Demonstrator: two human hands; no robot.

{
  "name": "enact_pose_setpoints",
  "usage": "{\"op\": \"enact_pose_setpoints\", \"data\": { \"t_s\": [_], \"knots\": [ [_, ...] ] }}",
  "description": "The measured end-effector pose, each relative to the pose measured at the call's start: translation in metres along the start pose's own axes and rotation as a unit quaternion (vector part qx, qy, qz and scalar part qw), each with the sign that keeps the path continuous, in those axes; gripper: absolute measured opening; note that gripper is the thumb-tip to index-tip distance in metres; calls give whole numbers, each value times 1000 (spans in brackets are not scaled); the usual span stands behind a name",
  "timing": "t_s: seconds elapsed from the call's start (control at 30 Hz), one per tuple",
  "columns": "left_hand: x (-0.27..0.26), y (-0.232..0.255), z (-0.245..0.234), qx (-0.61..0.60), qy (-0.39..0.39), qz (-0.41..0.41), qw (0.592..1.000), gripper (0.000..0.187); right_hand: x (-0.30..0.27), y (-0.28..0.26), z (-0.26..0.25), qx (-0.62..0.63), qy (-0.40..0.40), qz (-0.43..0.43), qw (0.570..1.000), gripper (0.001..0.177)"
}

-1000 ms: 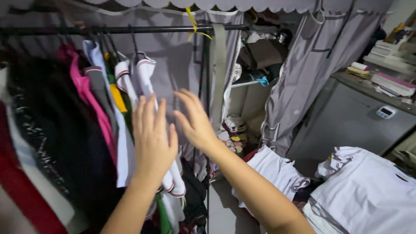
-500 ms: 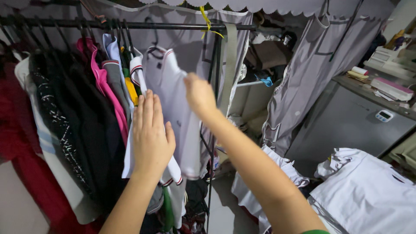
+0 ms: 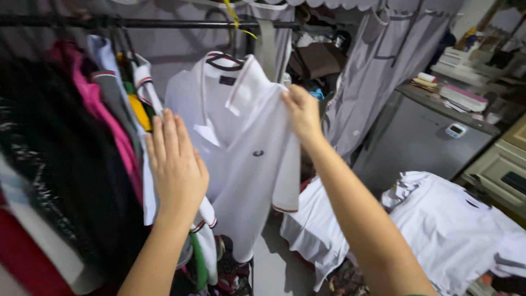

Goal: The person repeatedly removes shirts from a clothing rack, briefly holds them up, and places them on a pile on the floor. The person handles multiple white shirts and one yellow and green shirt.

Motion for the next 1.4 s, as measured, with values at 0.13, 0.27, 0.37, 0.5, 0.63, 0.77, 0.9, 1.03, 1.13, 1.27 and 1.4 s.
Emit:
{"op": "enact_pose_setpoints", "data": {
  "t_s": [0.13, 0.27, 0.37, 0.5, 0.63, 0.77, 0.9, 1.03, 1.13, 1.27, 1.4],
  "knots": [
    [6, 27, 8, 63, 19, 37, 997, 63, -5, 43, -46, 88, -37, 71, 993, 21],
    [18, 49, 42, -68, 2, 43, 997, 60, -11, 80, -90, 163, -64, 101, 979, 21],
    [26, 57, 70, -124, 40, 36, 991, 59, -18, 101, -126, 199, -62, 128, 970, 22],
    [38, 42, 138, -228, 32, -18, 973, 52, -32, 116, -171, 211, -46, 153, 964, 22],
    [22, 32, 214, -446, -58, -82, 889, 37, -48, 127, -215, 194, -27, 161, 967, 21],
    [-22, 34, 291, -538, -211, -161, 800, 49, -68, 134, -254, 159, 4, 158, 975, 19],
    [-106, 27, 372, -480, -334, -191, 788, 56, -94, 150, -286, 148, 62, 193, 968, 19],
    [-174, 5, 436, -392, -352, -214, 823, 51, -126, 181, -309, 64, 106, 194, 973, 19],
    [-183, -8, 451, -374, -280, -209, 859, 46, -153, 207, -309, 23, 118, 201, 972, 20],
    [-185, -10, 455, -346, -269, -208, 874, 41, -193, 227, -291, -15, 130, 207, 970, 23],
    [-186, -2, 458, -336, -259, -236, 874, 40, -225, 246, -271, -10, 151, 222, 963, 26]
  ]
}}
Point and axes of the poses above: each hand's wrist, its own x-axis towards the middle knuckle, its own z-axis out of the palm, y = z × x, the point moved 9 cm from there along x, towards the middle knuckle, and after that the axes turned 1 degree about -x, right-handed, at the moved point
